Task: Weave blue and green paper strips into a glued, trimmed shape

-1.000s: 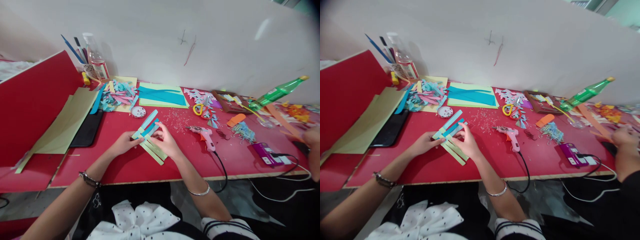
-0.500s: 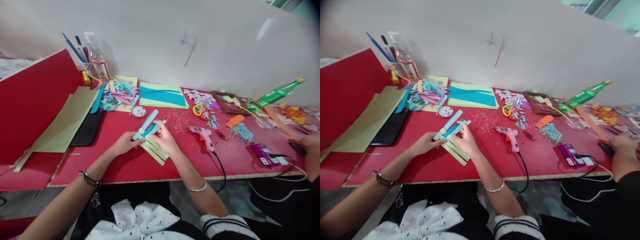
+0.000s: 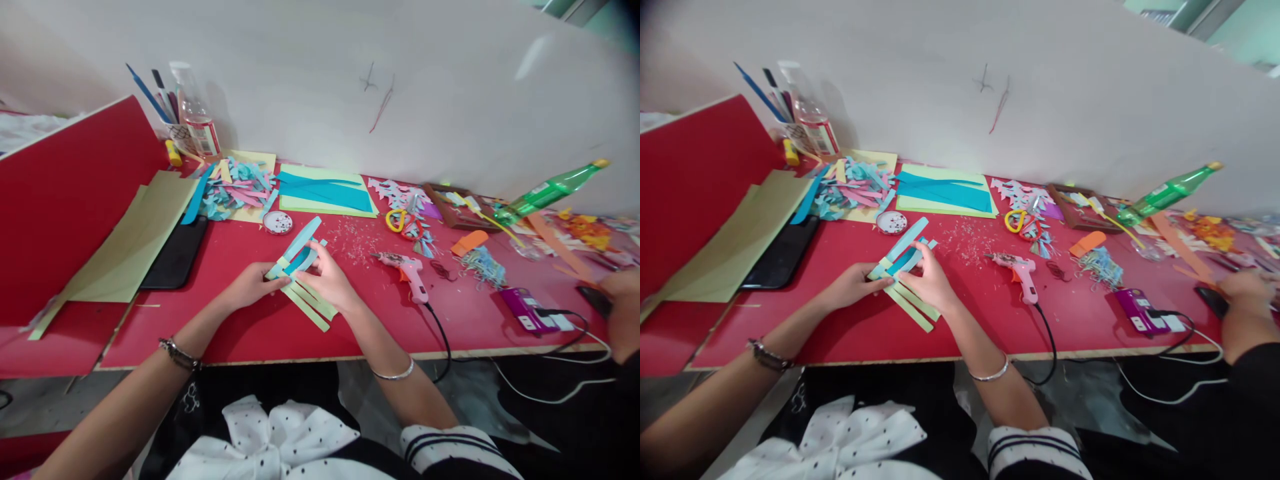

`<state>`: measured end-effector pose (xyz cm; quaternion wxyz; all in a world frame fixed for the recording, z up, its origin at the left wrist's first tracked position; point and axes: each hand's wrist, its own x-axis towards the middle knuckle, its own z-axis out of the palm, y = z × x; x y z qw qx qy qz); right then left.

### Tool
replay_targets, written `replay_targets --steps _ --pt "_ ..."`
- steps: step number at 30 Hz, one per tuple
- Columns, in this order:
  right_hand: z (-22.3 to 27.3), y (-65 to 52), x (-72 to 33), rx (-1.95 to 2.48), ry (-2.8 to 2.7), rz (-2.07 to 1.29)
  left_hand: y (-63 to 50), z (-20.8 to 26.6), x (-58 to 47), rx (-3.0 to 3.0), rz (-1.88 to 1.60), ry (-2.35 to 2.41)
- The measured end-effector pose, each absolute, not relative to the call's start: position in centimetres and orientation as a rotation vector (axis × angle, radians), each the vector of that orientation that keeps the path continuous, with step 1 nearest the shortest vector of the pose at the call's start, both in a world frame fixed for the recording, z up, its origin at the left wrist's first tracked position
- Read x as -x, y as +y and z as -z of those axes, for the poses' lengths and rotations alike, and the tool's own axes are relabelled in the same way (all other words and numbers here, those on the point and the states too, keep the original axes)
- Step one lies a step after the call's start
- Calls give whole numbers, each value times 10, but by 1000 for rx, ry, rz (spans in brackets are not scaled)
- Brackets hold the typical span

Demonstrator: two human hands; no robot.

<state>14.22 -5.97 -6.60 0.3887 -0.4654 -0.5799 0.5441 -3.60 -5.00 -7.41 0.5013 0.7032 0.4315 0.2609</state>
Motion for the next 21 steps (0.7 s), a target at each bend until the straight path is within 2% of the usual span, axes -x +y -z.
replay_targets --steps 21 --pt "67 -63 -142 1234 -1521 -1214 -48 74 38 -1662 -647 1055"
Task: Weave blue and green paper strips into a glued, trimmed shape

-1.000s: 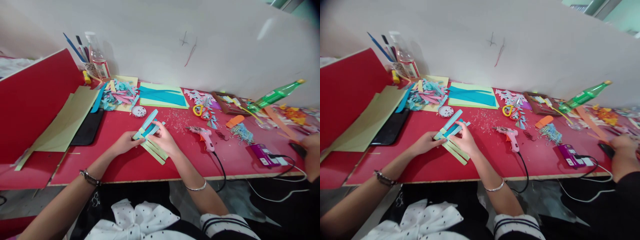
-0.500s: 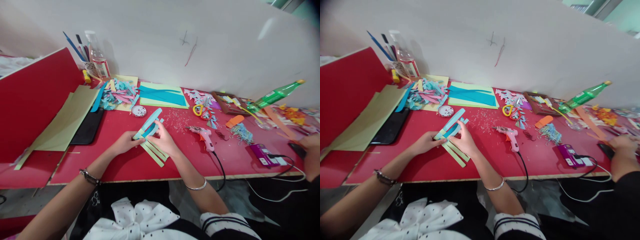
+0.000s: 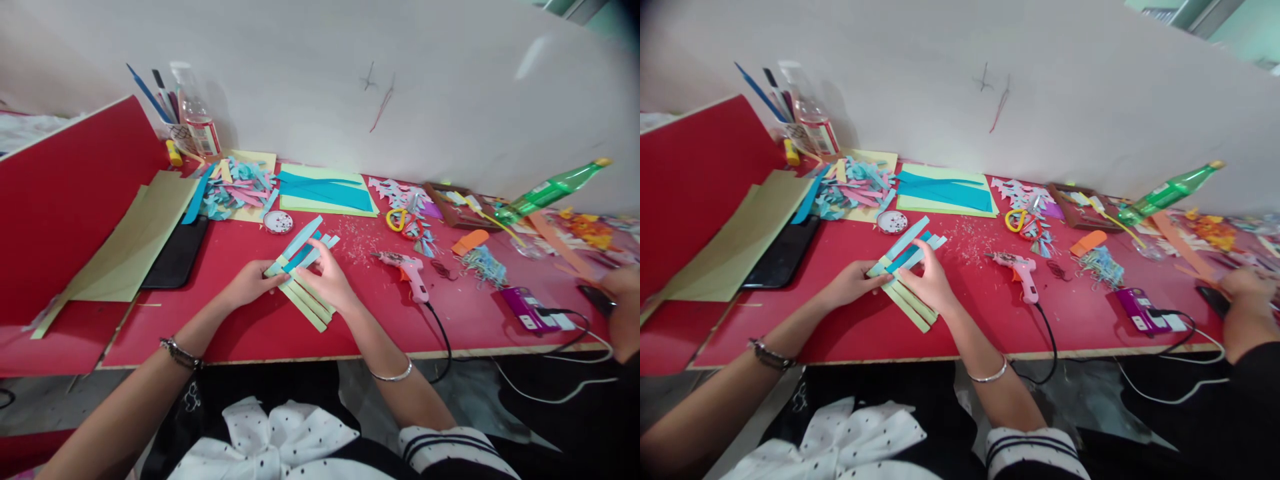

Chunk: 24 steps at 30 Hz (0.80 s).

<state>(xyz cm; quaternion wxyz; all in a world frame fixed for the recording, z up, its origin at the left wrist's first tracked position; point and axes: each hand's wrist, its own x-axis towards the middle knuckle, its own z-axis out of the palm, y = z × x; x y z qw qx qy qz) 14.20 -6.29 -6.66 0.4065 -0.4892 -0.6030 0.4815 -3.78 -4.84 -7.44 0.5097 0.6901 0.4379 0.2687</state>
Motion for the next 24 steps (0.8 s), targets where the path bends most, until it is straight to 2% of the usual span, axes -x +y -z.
replay_targets --steps 10,15,21,24 --pt "67 -65 -144 1320 -1604 -1137 -51 66 35 -1707 -721 1060" --pt "53 -76 -147 1524 -1816 -1015 -56 67 38 -1928 -681 1196" --pt "53 -74 -149 1661 -1920 -693 -61 67 40 -2240 -484 1212" --pt "55 -70 -151 1689 -1863 -400 -64 67 41 -2393 -357 1316"
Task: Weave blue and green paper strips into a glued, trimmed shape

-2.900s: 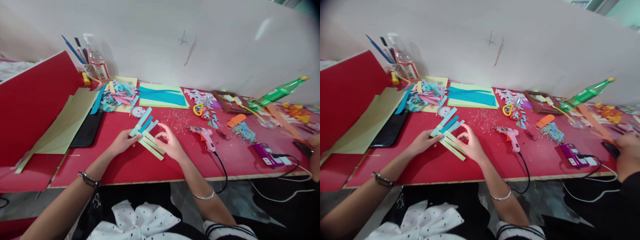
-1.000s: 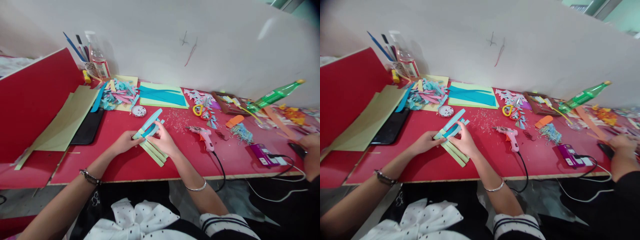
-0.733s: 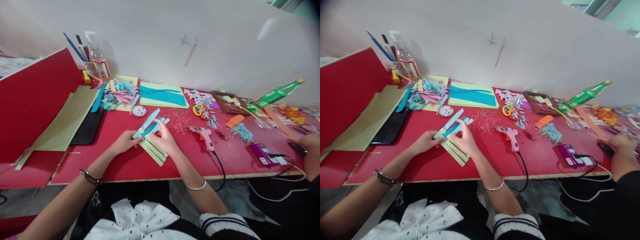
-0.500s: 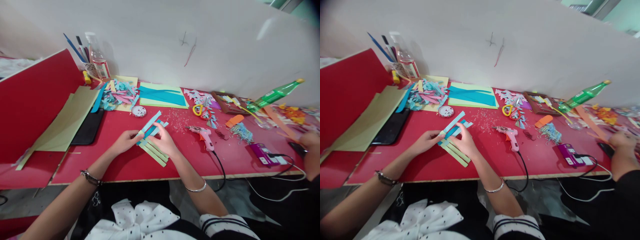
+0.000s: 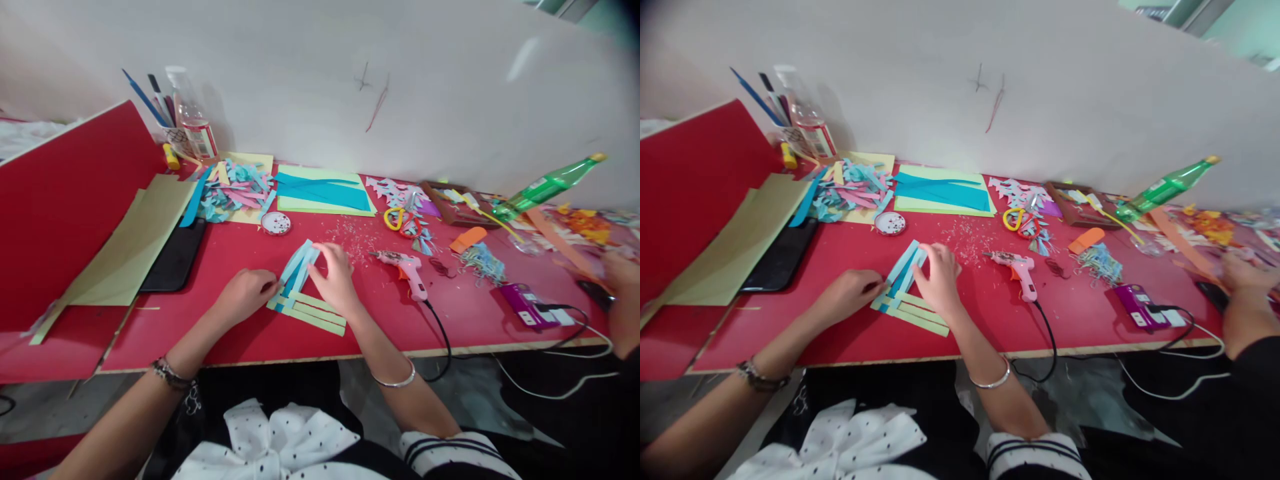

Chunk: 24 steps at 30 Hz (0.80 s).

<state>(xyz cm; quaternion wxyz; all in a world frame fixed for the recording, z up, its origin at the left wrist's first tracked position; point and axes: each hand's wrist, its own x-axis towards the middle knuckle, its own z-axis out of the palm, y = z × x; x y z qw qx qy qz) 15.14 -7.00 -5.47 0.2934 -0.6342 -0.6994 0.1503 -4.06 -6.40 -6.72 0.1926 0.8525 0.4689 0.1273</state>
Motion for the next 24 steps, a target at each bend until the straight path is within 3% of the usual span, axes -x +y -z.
replay_targets --steps 4,10,24 --pt "53 -69 -156 1666 -1915 -39 -68 71 40 -2638 -319 1457" --pt "61 -68 -158 1376 -2593 -146 -68 78 39 -2946 -369 1182" --pt "63 -65 -165 1385 -2714 -69 -69 78 38 -2880 -328 1139"
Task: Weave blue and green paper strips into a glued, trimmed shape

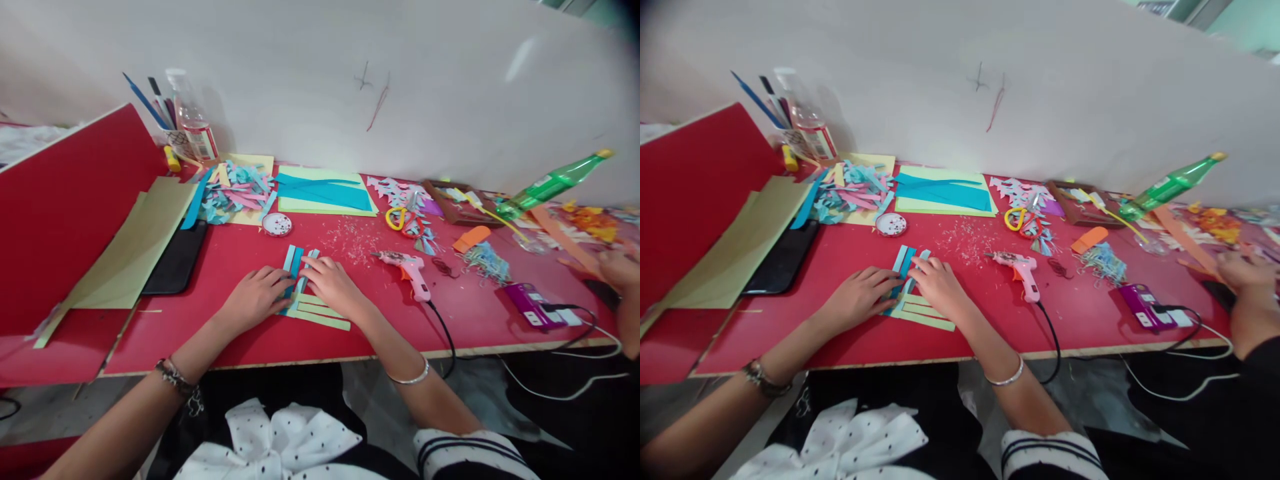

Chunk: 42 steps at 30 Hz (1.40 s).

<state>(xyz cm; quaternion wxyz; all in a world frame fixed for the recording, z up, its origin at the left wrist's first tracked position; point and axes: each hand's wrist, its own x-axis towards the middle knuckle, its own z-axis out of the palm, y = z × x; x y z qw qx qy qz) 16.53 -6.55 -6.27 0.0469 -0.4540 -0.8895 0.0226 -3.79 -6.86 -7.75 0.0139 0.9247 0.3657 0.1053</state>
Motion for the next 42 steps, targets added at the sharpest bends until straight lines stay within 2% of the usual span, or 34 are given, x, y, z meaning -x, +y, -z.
replay_targets --steps 8,19,28,32,37,42 --pt "49 -46 -157 1292 -2826 -58 -68 85 38 -2881 -457 1078" --pt "48 -44 -161 1143 -2861 100 -72 81 38 -2967 -431 884" --pt "52 -38 -158 1061 -2894 -168 -71 83 38 -2928 -483 875" --pt "48 -36 -157 1110 -2906 -187 -71 83 38 -2915 -494 874" --pt "45 -31 -166 1116 -2846 -247 -70 83 39 -2883 -483 872" --pt "42 -29 -170 1179 -2696 -448 -71 81 38 -2884 -468 869"
